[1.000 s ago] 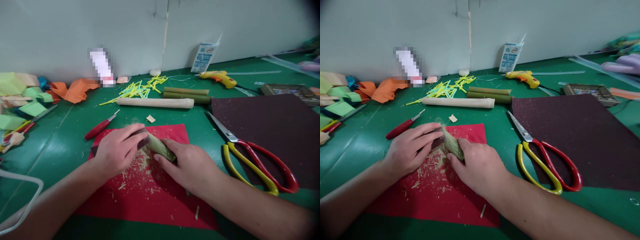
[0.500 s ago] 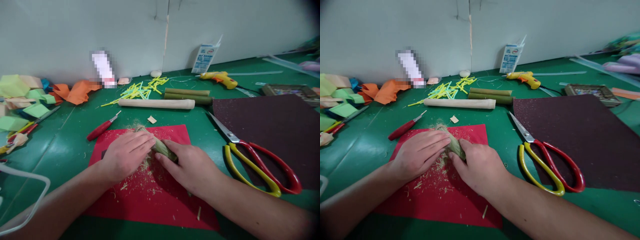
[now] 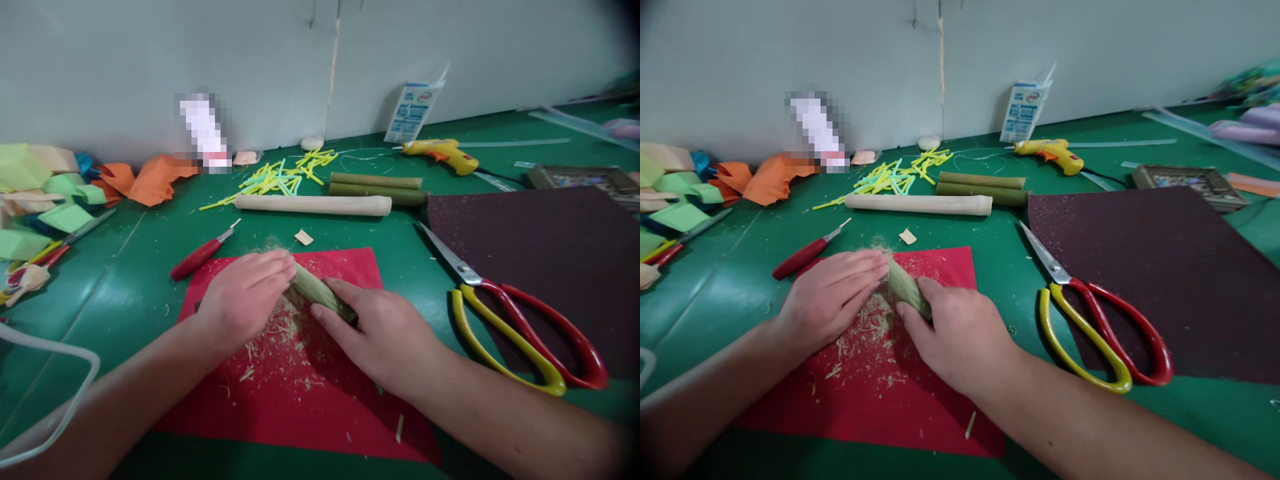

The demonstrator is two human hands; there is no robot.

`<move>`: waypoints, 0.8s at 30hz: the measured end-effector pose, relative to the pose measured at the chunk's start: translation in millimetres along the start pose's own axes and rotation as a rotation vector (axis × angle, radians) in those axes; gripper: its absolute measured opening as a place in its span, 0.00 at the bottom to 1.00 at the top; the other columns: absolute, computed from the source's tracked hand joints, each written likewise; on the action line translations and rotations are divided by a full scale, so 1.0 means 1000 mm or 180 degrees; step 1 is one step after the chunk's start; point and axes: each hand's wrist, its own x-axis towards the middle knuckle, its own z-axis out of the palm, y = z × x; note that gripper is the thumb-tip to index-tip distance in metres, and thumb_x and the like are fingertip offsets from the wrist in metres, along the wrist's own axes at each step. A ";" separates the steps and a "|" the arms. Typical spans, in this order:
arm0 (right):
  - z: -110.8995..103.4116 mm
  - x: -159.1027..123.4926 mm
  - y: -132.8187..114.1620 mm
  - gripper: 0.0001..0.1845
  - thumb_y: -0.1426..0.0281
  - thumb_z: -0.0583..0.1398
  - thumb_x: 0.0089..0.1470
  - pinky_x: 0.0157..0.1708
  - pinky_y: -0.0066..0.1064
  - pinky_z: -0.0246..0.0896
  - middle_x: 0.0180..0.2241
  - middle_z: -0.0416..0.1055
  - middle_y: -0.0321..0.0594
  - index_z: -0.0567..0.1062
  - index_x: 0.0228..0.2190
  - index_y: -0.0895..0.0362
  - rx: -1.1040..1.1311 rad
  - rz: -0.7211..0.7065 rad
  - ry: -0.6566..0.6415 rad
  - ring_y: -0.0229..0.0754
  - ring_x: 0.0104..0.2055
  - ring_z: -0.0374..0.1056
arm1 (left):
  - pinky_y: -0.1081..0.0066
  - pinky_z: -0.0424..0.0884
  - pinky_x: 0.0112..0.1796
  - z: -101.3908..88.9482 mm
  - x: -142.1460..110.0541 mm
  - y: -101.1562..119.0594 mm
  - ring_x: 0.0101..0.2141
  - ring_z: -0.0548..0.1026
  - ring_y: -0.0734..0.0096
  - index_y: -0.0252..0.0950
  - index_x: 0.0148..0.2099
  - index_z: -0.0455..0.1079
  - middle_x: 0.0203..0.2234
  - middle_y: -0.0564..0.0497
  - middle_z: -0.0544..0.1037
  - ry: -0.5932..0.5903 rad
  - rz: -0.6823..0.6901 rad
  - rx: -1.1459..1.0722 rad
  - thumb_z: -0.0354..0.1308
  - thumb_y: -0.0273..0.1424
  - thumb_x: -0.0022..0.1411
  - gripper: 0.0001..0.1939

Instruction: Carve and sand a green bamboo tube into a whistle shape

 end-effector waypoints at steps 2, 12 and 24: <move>-0.001 0.001 0.000 0.16 0.61 0.53 0.60 0.28 0.31 0.60 0.33 0.79 0.38 0.76 0.43 0.50 0.0066 -0.0042 -0.0002 0.44 0.33 0.75 | 0.59 0.73 0.52 0.000 0.000 0.004 0.51 0.75 0.62 0.30 0.50 0.72 0.47 0.44 0.79 -0.0053 0.0098 0.0032 0.50 0.22 0.67 0.13; 0.000 0.000 0.004 0.22 0.61 0.61 0.51 0.21 0.31 0.58 0.29 0.79 0.35 0.72 0.48 0.52 -0.0311 -0.0079 0.0412 0.44 0.25 0.73 | 0.58 0.75 0.50 0.003 -0.002 -0.018 0.49 0.76 0.58 0.26 0.50 0.72 0.46 0.39 0.79 0.0073 0.0006 0.0156 0.52 0.21 0.66 0.13; 0.007 -0.006 -0.002 0.16 0.64 0.53 0.60 0.23 0.33 0.61 0.34 0.79 0.42 0.72 0.46 0.58 -0.0494 -0.0459 0.0277 0.47 0.30 0.75 | 0.62 0.72 0.54 0.001 -0.003 0.002 0.52 0.75 0.63 0.27 0.51 0.72 0.48 0.42 0.79 -0.0032 0.0167 -0.0011 0.50 0.23 0.67 0.13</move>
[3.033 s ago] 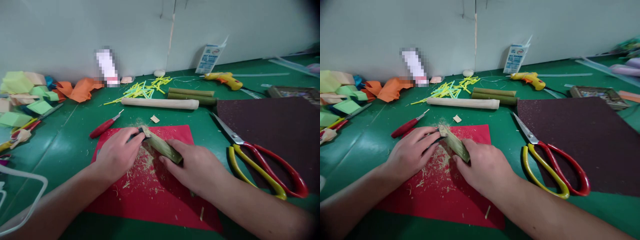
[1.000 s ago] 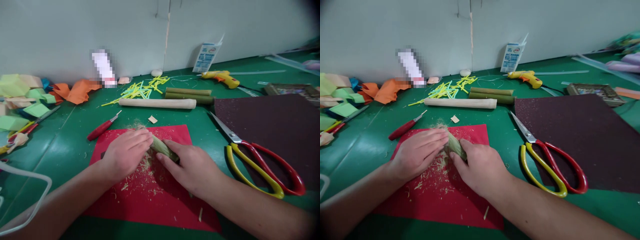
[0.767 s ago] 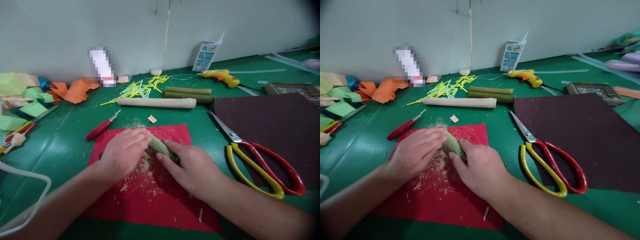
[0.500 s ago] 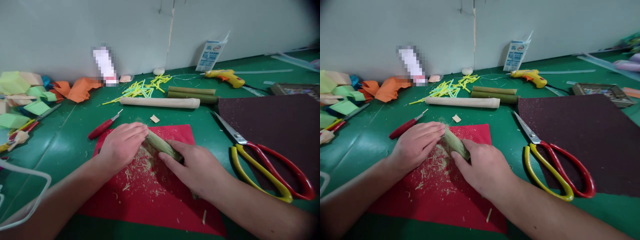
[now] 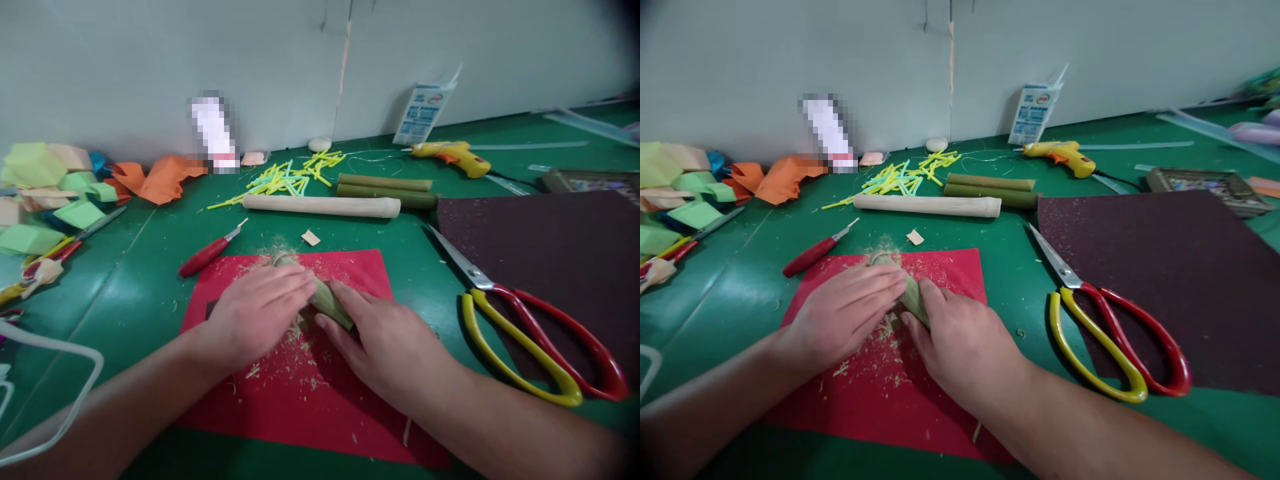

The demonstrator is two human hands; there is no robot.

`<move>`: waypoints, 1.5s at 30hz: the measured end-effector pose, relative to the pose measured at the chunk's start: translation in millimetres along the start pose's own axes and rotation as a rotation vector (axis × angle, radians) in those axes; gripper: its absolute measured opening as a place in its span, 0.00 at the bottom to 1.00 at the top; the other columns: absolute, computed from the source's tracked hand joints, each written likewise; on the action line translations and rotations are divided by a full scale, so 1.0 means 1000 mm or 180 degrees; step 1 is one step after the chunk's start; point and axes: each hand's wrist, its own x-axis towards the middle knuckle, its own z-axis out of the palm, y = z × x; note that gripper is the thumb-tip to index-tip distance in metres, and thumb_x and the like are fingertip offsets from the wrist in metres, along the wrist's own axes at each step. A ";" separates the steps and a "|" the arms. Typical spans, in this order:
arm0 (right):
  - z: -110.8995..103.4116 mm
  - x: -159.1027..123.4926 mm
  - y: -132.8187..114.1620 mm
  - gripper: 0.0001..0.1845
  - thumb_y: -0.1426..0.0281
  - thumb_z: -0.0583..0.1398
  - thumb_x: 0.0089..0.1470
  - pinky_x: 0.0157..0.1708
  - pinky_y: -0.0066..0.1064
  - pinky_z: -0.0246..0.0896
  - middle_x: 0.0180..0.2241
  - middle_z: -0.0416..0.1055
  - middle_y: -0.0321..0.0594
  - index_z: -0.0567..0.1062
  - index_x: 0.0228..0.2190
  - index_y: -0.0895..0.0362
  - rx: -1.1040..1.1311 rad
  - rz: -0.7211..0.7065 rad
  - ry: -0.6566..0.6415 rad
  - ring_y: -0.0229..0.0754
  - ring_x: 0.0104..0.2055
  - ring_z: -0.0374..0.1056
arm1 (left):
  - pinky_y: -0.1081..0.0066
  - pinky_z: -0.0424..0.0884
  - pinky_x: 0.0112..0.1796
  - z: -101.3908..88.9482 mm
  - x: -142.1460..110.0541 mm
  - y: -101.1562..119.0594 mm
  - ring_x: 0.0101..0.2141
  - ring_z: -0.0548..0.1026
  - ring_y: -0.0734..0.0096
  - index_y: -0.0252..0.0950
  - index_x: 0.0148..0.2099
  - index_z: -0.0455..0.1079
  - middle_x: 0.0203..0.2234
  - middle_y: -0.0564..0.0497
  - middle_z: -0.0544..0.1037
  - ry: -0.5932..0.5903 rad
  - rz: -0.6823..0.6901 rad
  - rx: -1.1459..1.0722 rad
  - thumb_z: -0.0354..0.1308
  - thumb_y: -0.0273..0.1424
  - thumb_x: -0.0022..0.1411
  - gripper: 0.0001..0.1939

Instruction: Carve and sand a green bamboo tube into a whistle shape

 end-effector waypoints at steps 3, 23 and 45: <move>0.002 0.000 0.001 0.18 0.63 0.53 0.60 0.22 0.33 0.61 0.32 0.79 0.42 0.72 0.47 0.59 -0.0030 0.0017 0.0048 0.47 0.28 0.75 | 0.59 0.74 0.52 -0.001 -0.001 -0.004 0.49 0.77 0.61 0.29 0.50 0.73 0.46 0.42 0.79 0.0034 -0.0187 0.0075 0.49 0.24 0.68 0.13; 0.012 -0.003 0.004 0.21 0.64 0.52 0.61 0.24 0.33 0.64 0.34 0.80 0.45 0.71 0.49 0.63 0.0066 -0.0357 0.0460 0.47 0.30 0.76 | 0.58 0.67 0.55 -0.007 0.000 -0.002 0.51 0.74 0.62 0.30 0.48 0.73 0.48 0.46 0.79 -0.0213 -0.0076 0.0130 0.50 0.22 0.66 0.13; 0.014 -0.002 0.006 0.18 0.62 0.54 0.60 0.21 0.33 0.58 0.29 0.79 0.40 0.72 0.45 0.59 0.0049 -0.0342 0.0402 0.46 0.26 0.74 | 0.61 0.67 0.54 -0.008 0.004 0.006 0.51 0.74 0.62 0.28 0.47 0.74 0.47 0.44 0.79 -0.0198 -0.0033 -0.0105 0.50 0.22 0.66 0.13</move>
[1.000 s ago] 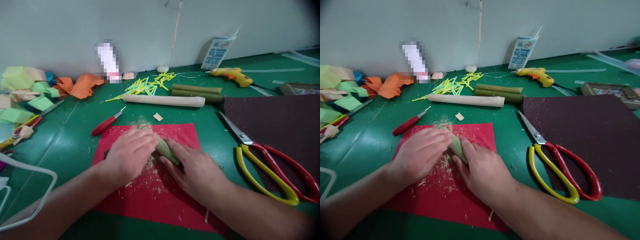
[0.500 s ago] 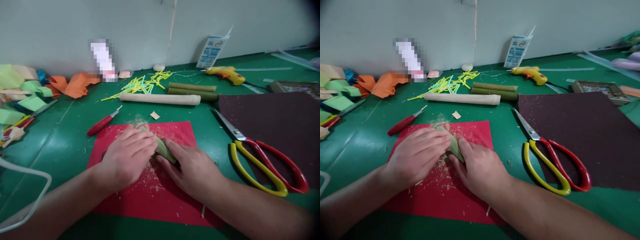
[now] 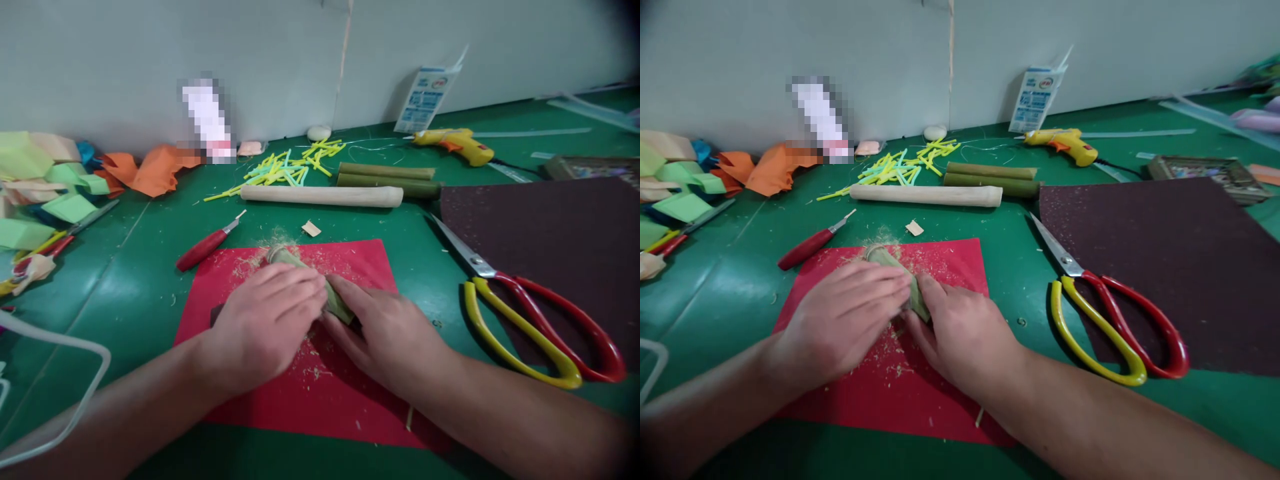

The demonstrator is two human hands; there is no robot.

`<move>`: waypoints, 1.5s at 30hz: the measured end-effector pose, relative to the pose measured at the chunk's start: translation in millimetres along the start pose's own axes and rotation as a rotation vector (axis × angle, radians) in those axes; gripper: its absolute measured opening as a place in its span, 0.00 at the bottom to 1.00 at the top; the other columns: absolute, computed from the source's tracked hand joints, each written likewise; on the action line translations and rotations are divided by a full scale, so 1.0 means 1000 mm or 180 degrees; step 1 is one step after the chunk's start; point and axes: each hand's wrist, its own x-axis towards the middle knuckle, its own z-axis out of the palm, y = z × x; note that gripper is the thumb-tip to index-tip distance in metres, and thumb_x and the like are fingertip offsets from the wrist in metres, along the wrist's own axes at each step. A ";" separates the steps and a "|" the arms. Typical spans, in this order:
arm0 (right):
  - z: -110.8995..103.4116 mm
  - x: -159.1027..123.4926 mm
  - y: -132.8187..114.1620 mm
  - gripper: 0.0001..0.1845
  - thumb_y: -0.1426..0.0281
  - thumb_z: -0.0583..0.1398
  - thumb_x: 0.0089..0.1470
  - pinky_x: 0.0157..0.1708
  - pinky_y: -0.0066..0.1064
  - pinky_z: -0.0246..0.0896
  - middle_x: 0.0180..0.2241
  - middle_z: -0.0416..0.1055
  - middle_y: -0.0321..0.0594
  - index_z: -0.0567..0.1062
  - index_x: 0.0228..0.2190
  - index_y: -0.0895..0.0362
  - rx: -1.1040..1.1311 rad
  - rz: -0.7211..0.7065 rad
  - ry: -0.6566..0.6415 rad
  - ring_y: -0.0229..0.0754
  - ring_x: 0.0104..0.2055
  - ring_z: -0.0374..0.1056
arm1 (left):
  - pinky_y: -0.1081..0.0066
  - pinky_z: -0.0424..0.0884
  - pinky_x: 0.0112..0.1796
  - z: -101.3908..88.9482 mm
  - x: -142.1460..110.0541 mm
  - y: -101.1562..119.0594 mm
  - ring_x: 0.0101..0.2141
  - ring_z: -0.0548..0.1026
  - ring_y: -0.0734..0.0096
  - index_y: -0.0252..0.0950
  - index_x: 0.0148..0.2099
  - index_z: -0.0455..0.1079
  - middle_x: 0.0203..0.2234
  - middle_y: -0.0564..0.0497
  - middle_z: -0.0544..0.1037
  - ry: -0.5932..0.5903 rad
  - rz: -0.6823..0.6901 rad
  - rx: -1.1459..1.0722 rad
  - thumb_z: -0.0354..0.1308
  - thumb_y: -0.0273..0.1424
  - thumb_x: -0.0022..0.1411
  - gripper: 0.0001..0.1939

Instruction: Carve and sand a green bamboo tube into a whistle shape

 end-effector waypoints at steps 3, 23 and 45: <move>-0.001 0.000 0.000 0.19 0.60 0.54 0.60 0.21 0.33 0.59 0.30 0.79 0.40 0.73 0.46 0.59 0.0018 0.0105 -0.0002 0.46 0.26 0.74 | 0.61 0.68 0.52 -0.001 -0.001 -0.001 0.49 0.76 0.64 0.29 0.48 0.74 0.47 0.45 0.80 0.0031 -0.0073 0.0111 0.50 0.23 0.67 0.13; 0.000 -0.001 -0.002 0.18 0.59 0.52 0.61 0.23 0.34 0.59 0.30 0.79 0.40 0.73 0.44 0.58 0.0161 0.0126 -0.0113 0.47 0.27 0.74 | 0.59 0.64 0.56 -0.004 -0.003 -0.007 0.52 0.74 0.63 0.29 0.49 0.74 0.48 0.45 0.79 -0.0096 -0.0032 0.0114 0.49 0.22 0.67 0.14; -0.002 0.001 -0.004 0.18 0.61 0.52 0.61 0.22 0.33 0.55 0.29 0.78 0.42 0.72 0.43 0.59 0.0087 0.0178 -0.0139 0.48 0.27 0.74 | 0.58 0.69 0.52 -0.004 -0.005 -0.010 0.49 0.76 0.62 0.30 0.46 0.74 0.45 0.45 0.80 0.0081 -0.0179 0.0304 0.51 0.23 0.66 0.11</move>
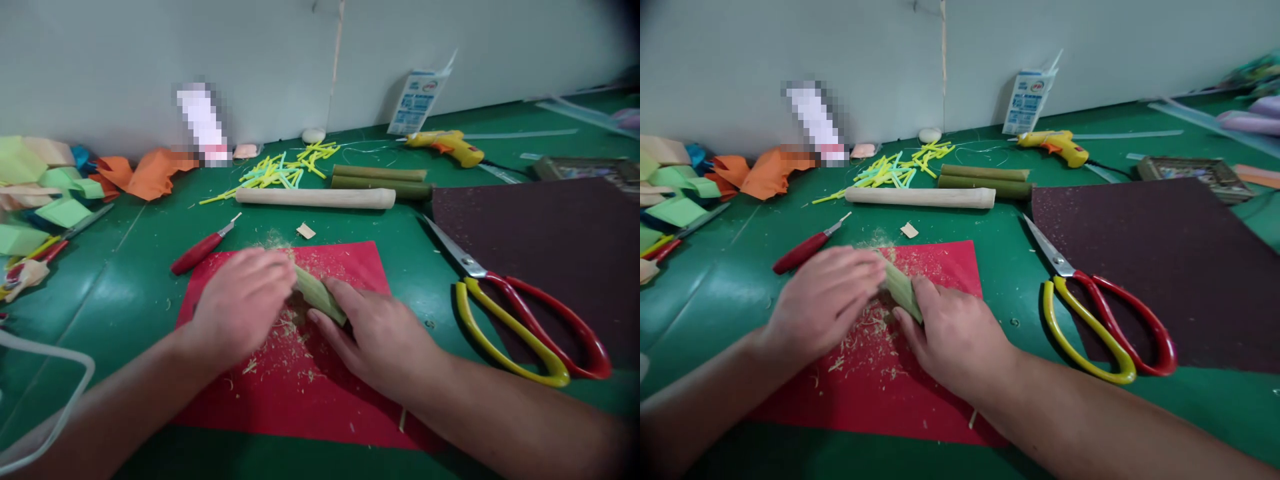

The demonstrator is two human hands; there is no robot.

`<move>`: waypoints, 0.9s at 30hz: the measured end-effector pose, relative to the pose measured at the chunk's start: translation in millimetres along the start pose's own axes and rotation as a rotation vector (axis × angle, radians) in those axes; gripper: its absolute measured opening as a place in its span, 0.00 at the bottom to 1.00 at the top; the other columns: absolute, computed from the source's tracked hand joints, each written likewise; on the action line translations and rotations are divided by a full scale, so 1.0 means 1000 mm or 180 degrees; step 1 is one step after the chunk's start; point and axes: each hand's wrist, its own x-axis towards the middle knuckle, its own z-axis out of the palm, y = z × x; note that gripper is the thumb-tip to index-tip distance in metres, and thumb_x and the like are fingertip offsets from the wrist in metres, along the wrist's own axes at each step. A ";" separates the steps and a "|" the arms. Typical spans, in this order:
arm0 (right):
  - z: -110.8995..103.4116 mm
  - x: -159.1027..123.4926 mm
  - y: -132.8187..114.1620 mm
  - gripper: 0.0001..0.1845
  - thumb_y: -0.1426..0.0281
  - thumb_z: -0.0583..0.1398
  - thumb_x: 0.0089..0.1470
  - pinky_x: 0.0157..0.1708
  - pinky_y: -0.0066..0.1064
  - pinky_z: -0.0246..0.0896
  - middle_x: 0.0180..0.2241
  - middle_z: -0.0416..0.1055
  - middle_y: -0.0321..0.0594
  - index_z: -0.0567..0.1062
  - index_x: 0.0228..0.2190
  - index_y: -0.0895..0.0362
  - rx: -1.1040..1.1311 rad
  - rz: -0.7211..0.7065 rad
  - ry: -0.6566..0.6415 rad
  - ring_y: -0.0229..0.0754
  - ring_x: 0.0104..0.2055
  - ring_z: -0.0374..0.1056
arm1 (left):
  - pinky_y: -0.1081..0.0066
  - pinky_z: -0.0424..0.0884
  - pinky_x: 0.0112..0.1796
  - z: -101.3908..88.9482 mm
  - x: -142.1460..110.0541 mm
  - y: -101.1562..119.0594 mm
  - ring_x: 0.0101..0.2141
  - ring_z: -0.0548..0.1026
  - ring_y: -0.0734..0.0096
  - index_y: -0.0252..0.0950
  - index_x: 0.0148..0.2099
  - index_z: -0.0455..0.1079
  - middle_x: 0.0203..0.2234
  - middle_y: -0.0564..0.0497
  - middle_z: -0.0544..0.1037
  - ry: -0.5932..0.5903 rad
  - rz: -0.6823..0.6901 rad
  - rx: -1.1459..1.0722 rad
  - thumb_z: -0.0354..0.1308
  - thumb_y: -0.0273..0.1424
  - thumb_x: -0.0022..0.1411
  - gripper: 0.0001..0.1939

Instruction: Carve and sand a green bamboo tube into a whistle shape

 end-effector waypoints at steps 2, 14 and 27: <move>0.001 0.000 0.000 0.18 0.61 0.52 0.61 0.22 0.33 0.56 0.29 0.78 0.42 0.72 0.44 0.60 -0.0001 -0.0035 0.0046 0.48 0.27 0.74 | 0.59 0.69 0.51 0.000 0.001 -0.001 0.50 0.75 0.62 0.30 0.47 0.74 0.45 0.45 0.80 -0.0064 0.0073 -0.0170 0.51 0.23 0.66 0.12; 0.000 -0.001 -0.001 0.18 0.61 0.52 0.61 0.23 0.33 0.58 0.32 0.79 0.43 0.72 0.44 0.59 0.0012 0.0005 -0.0025 0.46 0.28 0.74 | 0.58 0.71 0.49 -0.001 -0.002 -0.002 0.49 0.75 0.60 0.30 0.46 0.74 0.44 0.45 0.81 0.0035 -0.0002 0.0000 0.50 0.23 0.66 0.12; 0.002 -0.001 0.001 0.18 0.61 0.52 0.61 0.21 0.33 0.56 0.29 0.78 0.43 0.73 0.43 0.60 -0.0011 -0.0058 0.0099 0.47 0.25 0.74 | 0.60 0.66 0.53 -0.002 0.001 0.016 0.49 0.75 0.62 0.31 0.46 0.74 0.44 0.47 0.81 -0.0077 -0.0021 -0.0018 0.49 0.23 0.67 0.13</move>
